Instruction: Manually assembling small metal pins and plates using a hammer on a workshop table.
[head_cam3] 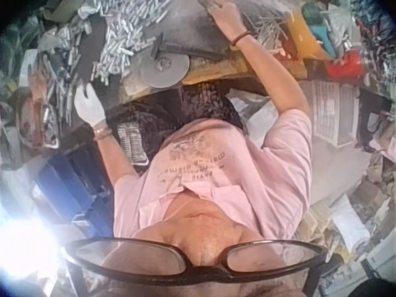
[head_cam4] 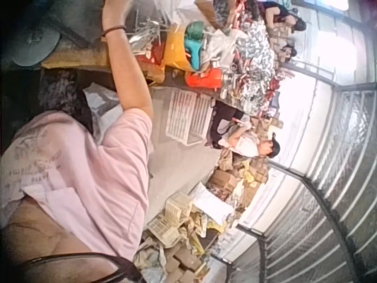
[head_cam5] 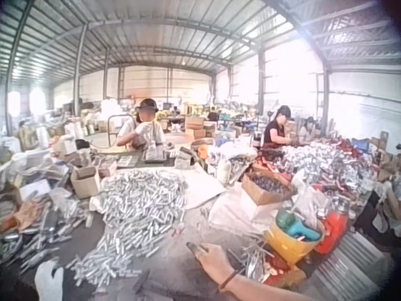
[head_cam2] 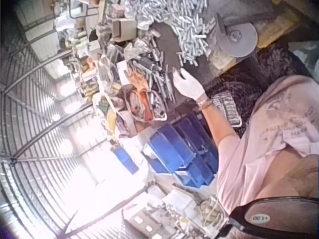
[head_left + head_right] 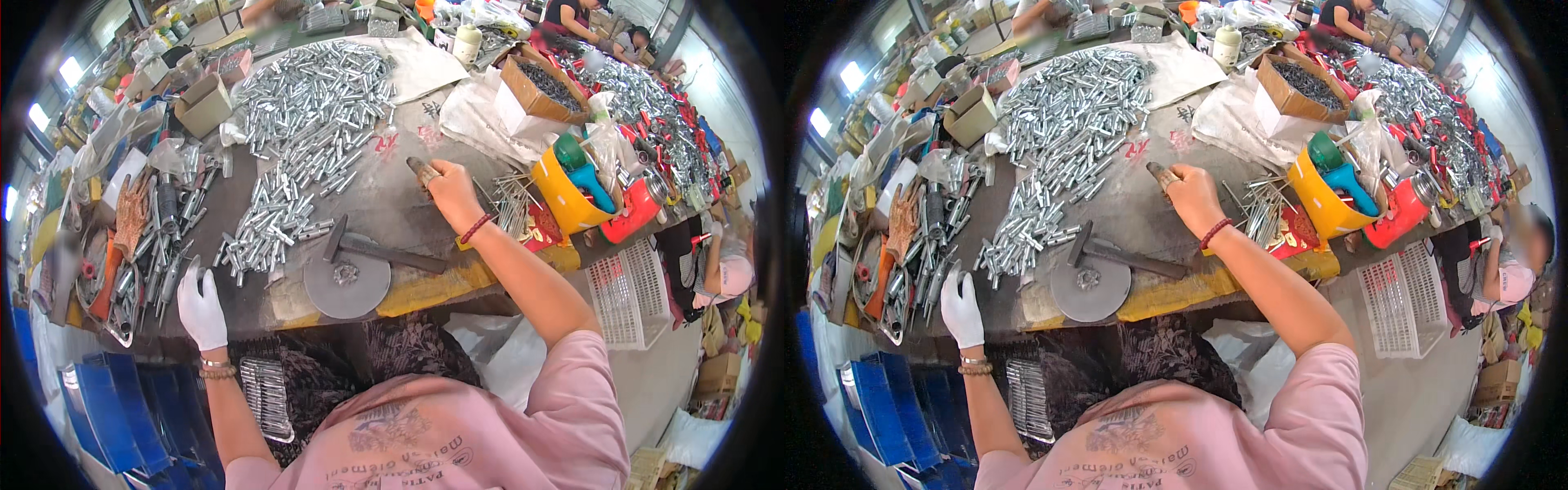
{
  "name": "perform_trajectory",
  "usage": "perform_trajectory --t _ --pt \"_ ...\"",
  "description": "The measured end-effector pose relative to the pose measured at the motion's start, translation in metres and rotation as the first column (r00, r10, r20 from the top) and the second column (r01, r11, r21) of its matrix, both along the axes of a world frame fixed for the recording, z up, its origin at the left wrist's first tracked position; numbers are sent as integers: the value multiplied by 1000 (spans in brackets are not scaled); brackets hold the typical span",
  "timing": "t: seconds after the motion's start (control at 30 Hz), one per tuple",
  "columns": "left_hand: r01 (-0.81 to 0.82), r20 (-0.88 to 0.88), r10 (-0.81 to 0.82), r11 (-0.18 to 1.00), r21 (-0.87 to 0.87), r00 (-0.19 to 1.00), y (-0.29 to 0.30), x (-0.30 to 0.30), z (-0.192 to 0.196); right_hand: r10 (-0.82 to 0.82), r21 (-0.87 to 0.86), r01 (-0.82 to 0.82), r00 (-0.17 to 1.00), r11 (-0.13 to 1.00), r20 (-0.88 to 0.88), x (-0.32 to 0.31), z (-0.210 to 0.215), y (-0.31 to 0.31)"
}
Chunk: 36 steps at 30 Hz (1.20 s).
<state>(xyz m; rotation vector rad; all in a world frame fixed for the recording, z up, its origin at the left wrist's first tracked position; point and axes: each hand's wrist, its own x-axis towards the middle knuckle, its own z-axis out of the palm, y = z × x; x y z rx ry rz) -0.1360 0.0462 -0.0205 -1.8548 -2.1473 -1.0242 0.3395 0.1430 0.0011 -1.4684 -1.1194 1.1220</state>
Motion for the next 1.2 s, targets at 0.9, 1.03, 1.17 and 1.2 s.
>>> perform_trajectory --t 0.9,1.03,1.17,1.2 --pt "-1 12 1 1000 5 1000 0 0 9 -334 576 -286 589 765 736 -7 8 -41" --pt "-26 1 26 999 26 1000 -1 5 9 -314 604 -78 797 793 515 -2 10 -44" --pt "113 294 -127 992 63 947 -2 -3 11 -240 393 -78 678 916 695 -2 22 -55" --pt "175 435 -187 982 68 881 -3 8 16 -234 399 -88 688 913 687 -1 25 -59"
